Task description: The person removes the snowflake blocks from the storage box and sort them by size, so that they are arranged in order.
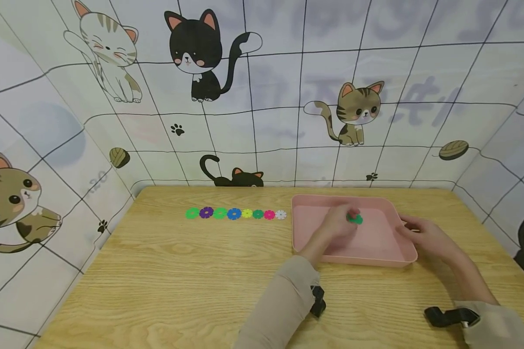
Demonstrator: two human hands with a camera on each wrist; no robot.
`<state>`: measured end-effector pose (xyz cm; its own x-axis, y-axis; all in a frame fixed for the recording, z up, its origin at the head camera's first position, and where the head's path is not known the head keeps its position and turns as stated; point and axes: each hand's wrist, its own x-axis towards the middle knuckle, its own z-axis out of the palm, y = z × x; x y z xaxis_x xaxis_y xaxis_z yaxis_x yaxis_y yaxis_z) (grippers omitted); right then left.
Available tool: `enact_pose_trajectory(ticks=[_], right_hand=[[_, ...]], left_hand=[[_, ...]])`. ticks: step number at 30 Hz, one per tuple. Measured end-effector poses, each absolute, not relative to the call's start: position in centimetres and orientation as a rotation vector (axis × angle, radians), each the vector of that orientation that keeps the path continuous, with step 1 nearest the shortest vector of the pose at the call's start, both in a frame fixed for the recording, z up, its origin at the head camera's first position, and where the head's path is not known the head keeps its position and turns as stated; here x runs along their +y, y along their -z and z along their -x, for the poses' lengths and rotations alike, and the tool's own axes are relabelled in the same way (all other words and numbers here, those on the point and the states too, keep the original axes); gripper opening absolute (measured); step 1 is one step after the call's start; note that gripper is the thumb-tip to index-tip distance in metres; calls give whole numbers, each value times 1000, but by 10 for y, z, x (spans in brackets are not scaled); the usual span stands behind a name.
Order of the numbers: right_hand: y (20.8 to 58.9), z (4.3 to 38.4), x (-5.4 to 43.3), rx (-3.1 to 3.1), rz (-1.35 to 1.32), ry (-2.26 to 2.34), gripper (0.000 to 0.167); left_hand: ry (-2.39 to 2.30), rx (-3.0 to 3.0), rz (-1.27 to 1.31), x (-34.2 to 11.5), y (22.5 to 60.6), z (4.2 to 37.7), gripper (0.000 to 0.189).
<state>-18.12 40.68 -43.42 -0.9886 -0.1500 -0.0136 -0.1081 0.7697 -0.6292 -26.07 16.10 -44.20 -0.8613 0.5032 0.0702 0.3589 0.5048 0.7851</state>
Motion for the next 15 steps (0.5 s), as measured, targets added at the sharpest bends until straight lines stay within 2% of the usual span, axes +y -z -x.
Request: enact_pose_trajectory(ticks=[15], right_hand=[[433,181,406,2902,219,1016,60]], left_hand=[[-1231,2579,-620,157,440,257,25]])
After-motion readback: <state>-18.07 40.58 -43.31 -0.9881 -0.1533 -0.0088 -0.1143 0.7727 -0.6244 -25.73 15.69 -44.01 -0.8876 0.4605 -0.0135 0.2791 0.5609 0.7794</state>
